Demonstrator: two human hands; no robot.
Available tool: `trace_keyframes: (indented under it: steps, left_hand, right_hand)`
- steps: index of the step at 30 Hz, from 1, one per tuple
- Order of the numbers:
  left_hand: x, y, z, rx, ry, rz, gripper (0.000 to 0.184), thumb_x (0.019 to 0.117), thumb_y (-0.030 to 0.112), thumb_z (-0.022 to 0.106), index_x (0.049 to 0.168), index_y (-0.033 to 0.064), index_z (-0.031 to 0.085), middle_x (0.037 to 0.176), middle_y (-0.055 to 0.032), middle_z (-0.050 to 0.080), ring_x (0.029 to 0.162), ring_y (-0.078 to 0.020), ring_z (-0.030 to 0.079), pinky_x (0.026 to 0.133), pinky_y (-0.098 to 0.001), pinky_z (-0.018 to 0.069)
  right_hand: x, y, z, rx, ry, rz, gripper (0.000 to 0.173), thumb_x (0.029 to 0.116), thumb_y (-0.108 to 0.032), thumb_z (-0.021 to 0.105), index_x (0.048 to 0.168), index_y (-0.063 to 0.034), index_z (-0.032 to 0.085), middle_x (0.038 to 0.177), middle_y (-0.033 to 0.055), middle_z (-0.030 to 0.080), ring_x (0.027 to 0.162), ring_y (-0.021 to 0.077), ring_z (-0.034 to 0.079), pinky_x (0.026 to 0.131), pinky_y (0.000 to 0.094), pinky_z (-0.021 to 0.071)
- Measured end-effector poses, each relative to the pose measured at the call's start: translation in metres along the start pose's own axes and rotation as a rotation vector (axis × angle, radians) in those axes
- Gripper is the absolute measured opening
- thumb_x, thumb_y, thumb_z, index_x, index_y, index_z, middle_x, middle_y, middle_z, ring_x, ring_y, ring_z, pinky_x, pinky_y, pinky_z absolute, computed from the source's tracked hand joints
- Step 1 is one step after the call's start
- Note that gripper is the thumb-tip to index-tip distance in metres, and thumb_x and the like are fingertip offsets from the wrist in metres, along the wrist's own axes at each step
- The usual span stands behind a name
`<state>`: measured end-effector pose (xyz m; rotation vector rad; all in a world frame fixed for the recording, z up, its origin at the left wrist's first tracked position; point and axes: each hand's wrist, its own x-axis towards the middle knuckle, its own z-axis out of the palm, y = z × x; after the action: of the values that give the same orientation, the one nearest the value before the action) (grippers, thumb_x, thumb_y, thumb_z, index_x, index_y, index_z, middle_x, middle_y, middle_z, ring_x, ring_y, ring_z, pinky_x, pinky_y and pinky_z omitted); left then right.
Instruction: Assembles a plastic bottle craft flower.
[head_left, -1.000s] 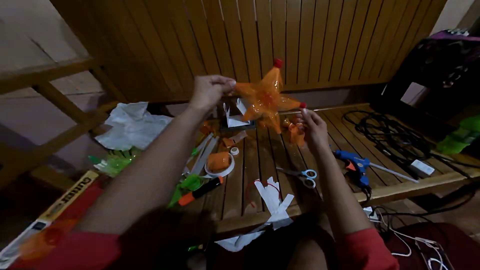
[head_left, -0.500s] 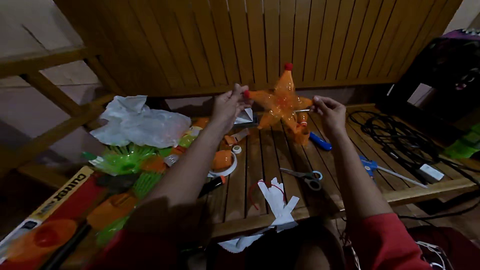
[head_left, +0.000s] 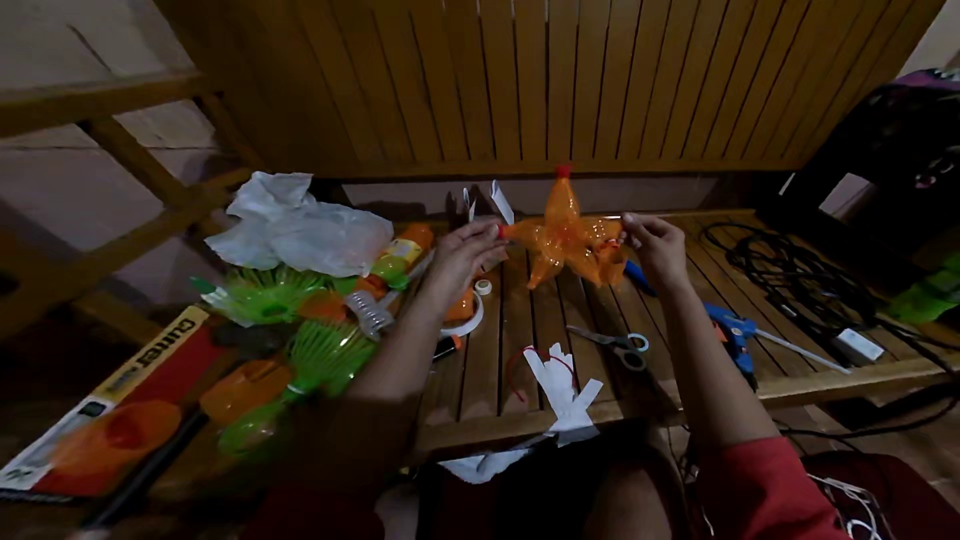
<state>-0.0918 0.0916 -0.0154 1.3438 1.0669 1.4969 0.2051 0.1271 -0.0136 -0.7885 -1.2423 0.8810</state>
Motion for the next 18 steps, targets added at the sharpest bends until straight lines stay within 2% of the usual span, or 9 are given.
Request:
trace_keyframes:
  steps: [3, 5, 7, 9, 10, 11, 13, 15, 18]
  left_hand:
    - [0.001, 0.000, -0.002, 0.055, 0.027, 0.003, 0.021, 0.1038, 0.011, 0.058, 0.119, -0.0027, 0.063, 0.109, -0.0061, 0.069, 0.095, -0.0112, 0.069, 0.089, -0.0289, 0.0574]
    - [0.003, 0.001, 0.000, 0.046, 0.027, 0.025, 0.020, 0.1037, 0.012, 0.058, 0.117, -0.0035, 0.063, 0.104, -0.0055, 0.070, 0.092, -0.0110, 0.071, 0.087, -0.0284, 0.0597]
    - [0.003, -0.001, 0.000, 0.072, 0.026, -0.014, 0.031, 0.1074, 0.022, 0.053, 0.123, -0.0034, 0.061, 0.111, -0.0081, 0.069, 0.097, -0.0134, 0.071, 0.087, -0.0306, 0.0597]
    - [-0.001, -0.003, 0.001, 0.136, 0.016, -0.143, 0.047, 0.1109, 0.038, 0.040, 0.131, -0.0001, 0.060, 0.122, -0.0110, 0.067, 0.107, -0.0175, 0.067, 0.091, -0.0364, 0.0550]
    - [-0.004, -0.004, 0.001, 0.151, 0.006, -0.189, 0.052, 0.1114, 0.042, 0.035, 0.134, 0.0009, 0.058, 0.127, -0.0121, 0.066, 0.112, -0.0198, 0.065, 0.094, -0.0397, 0.0524]
    - [-0.007, -0.006, 0.001, 0.146, 0.016, -0.195, 0.051, 0.1120, 0.039, 0.034, 0.135, 0.0005, 0.057, 0.129, -0.0128, 0.065, 0.113, -0.0209, 0.064, 0.095, -0.0409, 0.0521]
    - [-0.011, -0.014, -0.003, 0.110, 0.096, -0.138, 0.037, 0.1108, 0.024, 0.044, 0.132, -0.0027, 0.058, 0.126, -0.0134, 0.066, 0.108, -0.0181, 0.067, 0.093, -0.0350, 0.0552]
    - [-0.011, -0.022, -0.009, 0.069, 0.195, -0.087, 0.028, 0.1075, 0.015, 0.052, 0.125, -0.0064, 0.060, 0.114, -0.0123, 0.068, 0.096, -0.0141, 0.070, 0.087, -0.0296, 0.0577]
    - [-0.014, -0.029, -0.011, 0.097, 0.245, -0.073, 0.024, 0.1059, 0.012, 0.054, 0.116, -0.0084, 0.063, 0.095, -0.0080, 0.069, 0.080, -0.0099, 0.068, 0.079, -0.0273, 0.0581]
  right_hand:
    - [-0.004, 0.001, 0.002, -0.017, -0.017, 0.018, 0.013, 0.1002, -0.005, 0.062, 0.105, 0.0047, 0.069, 0.086, 0.0020, 0.069, 0.074, 0.0068, 0.067, 0.075, 0.0256, 0.0593]
    - [-0.005, 0.000, 0.003, -0.027, -0.040, 0.024, 0.011, 0.1007, -0.005, 0.062, 0.103, 0.0036, 0.068, 0.085, 0.0016, 0.069, 0.074, 0.0071, 0.067, 0.075, 0.0259, 0.0600]
    - [-0.007, 0.001, 0.004, -0.032, -0.060, 0.026, 0.011, 0.1012, -0.005, 0.061, 0.102, 0.0039, 0.068, 0.084, 0.0017, 0.069, 0.073, 0.0074, 0.067, 0.075, 0.0259, 0.0598]
    - [-0.009, 0.004, 0.004, -0.037, -0.057, 0.041, 0.012, 0.1012, -0.005, 0.061, 0.102, 0.0045, 0.068, 0.083, 0.0015, 0.069, 0.072, 0.0068, 0.067, 0.074, 0.0256, 0.0594]
    - [-0.011, 0.005, 0.004, -0.039, -0.050, 0.049, 0.012, 0.1011, -0.005, 0.061, 0.102, 0.0048, 0.068, 0.083, 0.0015, 0.069, 0.072, 0.0065, 0.067, 0.074, 0.0252, 0.0595]
    - [-0.012, 0.006, 0.004, -0.038, -0.040, 0.061, 0.012, 0.1011, -0.005, 0.061, 0.103, 0.0057, 0.067, 0.084, 0.0022, 0.069, 0.073, 0.0066, 0.067, 0.074, 0.0253, 0.0596]
    - [-0.014, 0.009, 0.003, -0.028, -0.024, 0.083, 0.013, 0.1011, -0.004, 0.061, 0.104, 0.0066, 0.067, 0.084, 0.0035, 0.069, 0.072, 0.0074, 0.067, 0.073, 0.0257, 0.0598]
    - [-0.016, 0.013, 0.000, -0.024, -0.018, 0.095, 0.012, 0.1013, -0.004, 0.061, 0.103, 0.0058, 0.067, 0.083, 0.0030, 0.069, 0.071, 0.0073, 0.067, 0.072, 0.0253, 0.0599]
    - [-0.020, 0.017, -0.002, -0.038, -0.024, 0.099, 0.012, 0.1025, -0.006, 0.060, 0.103, 0.0024, 0.067, 0.082, -0.0008, 0.067, 0.070, 0.0041, 0.065, 0.072, 0.0225, 0.0578]
